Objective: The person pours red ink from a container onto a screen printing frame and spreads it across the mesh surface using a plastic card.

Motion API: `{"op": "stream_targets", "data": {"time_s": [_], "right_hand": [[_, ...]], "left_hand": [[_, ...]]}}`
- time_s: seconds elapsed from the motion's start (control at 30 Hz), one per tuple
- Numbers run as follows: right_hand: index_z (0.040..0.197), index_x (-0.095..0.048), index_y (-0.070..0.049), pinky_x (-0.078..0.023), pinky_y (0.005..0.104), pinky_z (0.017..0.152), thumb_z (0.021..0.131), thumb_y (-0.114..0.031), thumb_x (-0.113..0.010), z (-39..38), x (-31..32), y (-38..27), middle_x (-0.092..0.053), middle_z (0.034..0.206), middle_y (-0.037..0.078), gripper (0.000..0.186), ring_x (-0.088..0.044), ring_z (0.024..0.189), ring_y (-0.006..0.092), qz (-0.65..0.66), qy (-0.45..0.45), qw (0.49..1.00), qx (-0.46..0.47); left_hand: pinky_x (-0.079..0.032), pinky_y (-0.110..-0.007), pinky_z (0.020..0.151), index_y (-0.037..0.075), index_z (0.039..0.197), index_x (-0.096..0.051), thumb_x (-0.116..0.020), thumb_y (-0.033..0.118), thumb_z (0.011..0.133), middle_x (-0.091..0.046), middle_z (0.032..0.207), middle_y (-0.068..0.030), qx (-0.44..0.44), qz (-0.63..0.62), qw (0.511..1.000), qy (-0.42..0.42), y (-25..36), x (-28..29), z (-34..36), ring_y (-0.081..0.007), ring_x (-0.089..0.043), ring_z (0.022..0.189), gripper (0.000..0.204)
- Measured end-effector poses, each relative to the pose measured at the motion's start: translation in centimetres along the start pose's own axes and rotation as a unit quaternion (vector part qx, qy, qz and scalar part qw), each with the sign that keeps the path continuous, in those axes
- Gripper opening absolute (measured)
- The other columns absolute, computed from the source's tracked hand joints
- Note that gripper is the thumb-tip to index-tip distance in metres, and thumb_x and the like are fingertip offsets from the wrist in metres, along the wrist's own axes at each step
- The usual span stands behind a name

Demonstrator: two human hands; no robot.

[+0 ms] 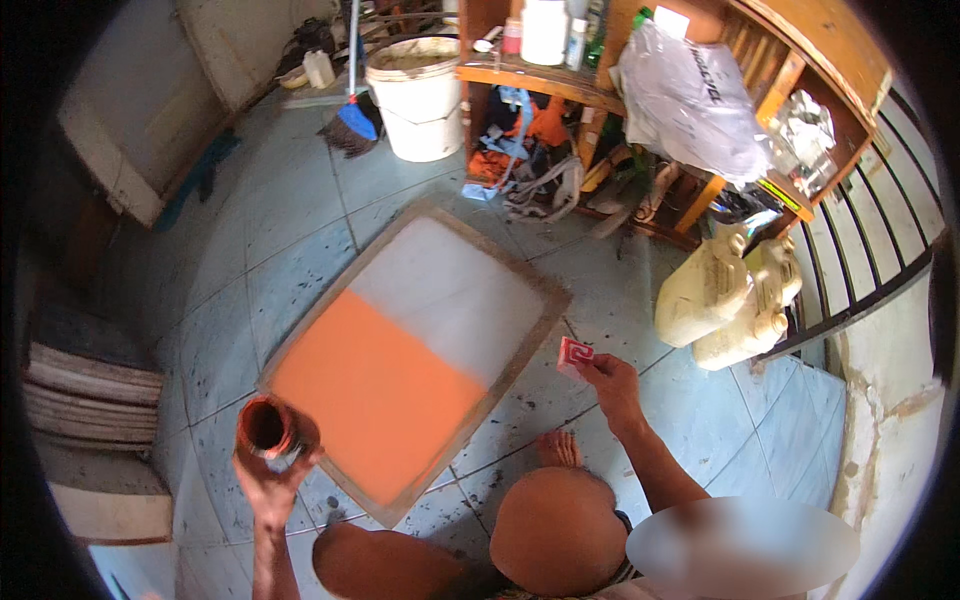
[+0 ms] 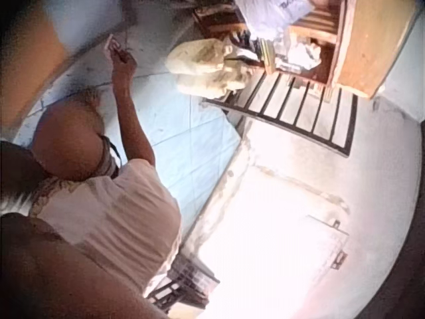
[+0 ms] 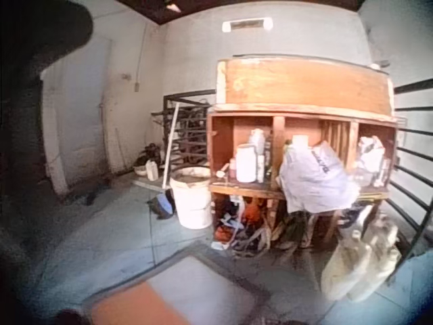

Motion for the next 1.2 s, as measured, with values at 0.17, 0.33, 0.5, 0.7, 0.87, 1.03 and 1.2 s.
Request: {"op": "stream_targets", "data": {"time_s": [0.17, 0.33, 0.5, 0.7, 0.87, 1.03, 1.2], "right_hand": [[0.100, -0.072, -0.002, -0.047, 0.0283, 0.073, 0.094, -0.020, -0.075, 2.1, 8.5, 2.7, -0.068, 0.086, 0.002, 0.019, -0.058, 0.078, 0.0110, 0.011, 0.059, 0.997, -0.047], [0.098, -0.069, -0.008, -0.047, 0.0284, 0.074, 0.095, -0.021, -0.074, 5.8, 13.3, 4.2, -0.068, 0.088, 0.000, 0.014, -0.059, 0.079, 0.0101, 0.150, 0.080, 0.982, -0.078], [0.100, -0.069, -0.008, -0.048, 0.0295, 0.078, 0.097, -0.019, -0.072, 10.4, 13.0, 4.0, -0.069, 0.095, 0.001, 0.013, -0.062, 0.085, 0.0116, 0.264, 0.085, 0.959, -0.054], [0.108, -0.069, -0.003, -0.048, 0.0305, 0.080, 0.100, -0.021, -0.068, 15.2, 13.1, 3.0, -0.068, 0.098, 0.003, 0.019, -0.062, 0.088, 0.0130, 0.325, 0.121, 0.936, -0.055], [0.107, -0.068, -0.003, -0.048, 0.0301, 0.080, 0.102, -0.020, -0.063, 17.7, 14.4, 2.8, -0.067, 0.097, 0.003, 0.018, -0.061, 0.088, 0.0125, 0.274, 0.118, 0.953, -0.051], [0.101, -0.067, -0.004, -0.046, 0.0308, 0.079, 0.101, -0.021, -0.061, 20.9, 15.5, 3.0, -0.063, 0.092, 0.002, 0.019, -0.058, 0.085, 0.0118, 0.234, 0.124, 0.963, -0.050], [0.103, -0.065, -0.007, -0.045, 0.0299, 0.077, 0.099, -0.022, -0.065, 24.8, 13.8, 4.5, -0.062, 0.092, 0.001, 0.016, -0.058, 0.085, 0.0114, 0.296, 0.080, 0.949, -0.068]], "left_hand": [[-0.052, -0.038, 0.097, 0.005, 0.124, -0.060, -0.099, 0.022, 0.067, -0.065, 0.120, -0.0068, -0.105, 0.131, 0.981, -0.101, 5.6, -14.8, 7.9, -0.0219, -0.065, 0.112, 0.072], [-0.052, -0.037, 0.095, 0.007, 0.123, -0.059, -0.101, 0.030, 0.066, -0.062, 0.116, -0.0055, -0.157, -0.010, 0.972, -0.173, 6.0, -31.3, 9.5, -0.0217, -0.063, 0.109, 0.075], [-0.051, -0.038, 0.092, 0.008, 0.119, -0.064, -0.096, 0.028, 0.070, -0.066, 0.112, -0.0086, -0.179, -0.008, 0.940, -0.290, 2.7, -49.6, 4.1, -0.0260, -0.065, 0.106, 0.062], [-0.053, -0.046, 0.089, 0.007, 0.116, -0.066, -0.094, 0.037, 0.070, -0.068, 0.116, -0.0122, -0.179, 0.051, 0.947, -0.263, -1.4, -62.8, 0.9, -0.0345, -0.068, 0.105, 0.062], [-0.047, -0.049, 0.103, 0.003, 0.137, -0.054, -0.095, 0.039, 0.068, -0.061, 0.132, -0.0170, -0.107, 0.028, 0.949, -0.294, -3.3, -67.1, 1.3, -0.0368, -0.061, 0.120, 0.088], [-0.039, -0.049, 0.115, -0.002, 0.157, -0.026, -0.092, 0.037, 0.072, -0.046, 0.148, -0.0242, -0.125, -0.031, 0.929, -0.346, -3.4, -64.3, 3.0, -0.0413, -0.045, 0.138, 0.115], [-0.039, -0.050, 0.113, -0.001, 0.149, -0.041, -0.079, 0.018, 0.083, -0.048, 0.146, -0.0217, -0.299, 0.003, 0.944, -0.138, -1.9, -60.1, 16.8, -0.0409, -0.047, 0.134, 0.078]]}}
Point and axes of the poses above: each hand's wrist, its own z-axis towards the middle knuckle, its own x-axis out of the back of the hand, y = z × x, the point moved 9 cm from there along z, towards the middle knuckle
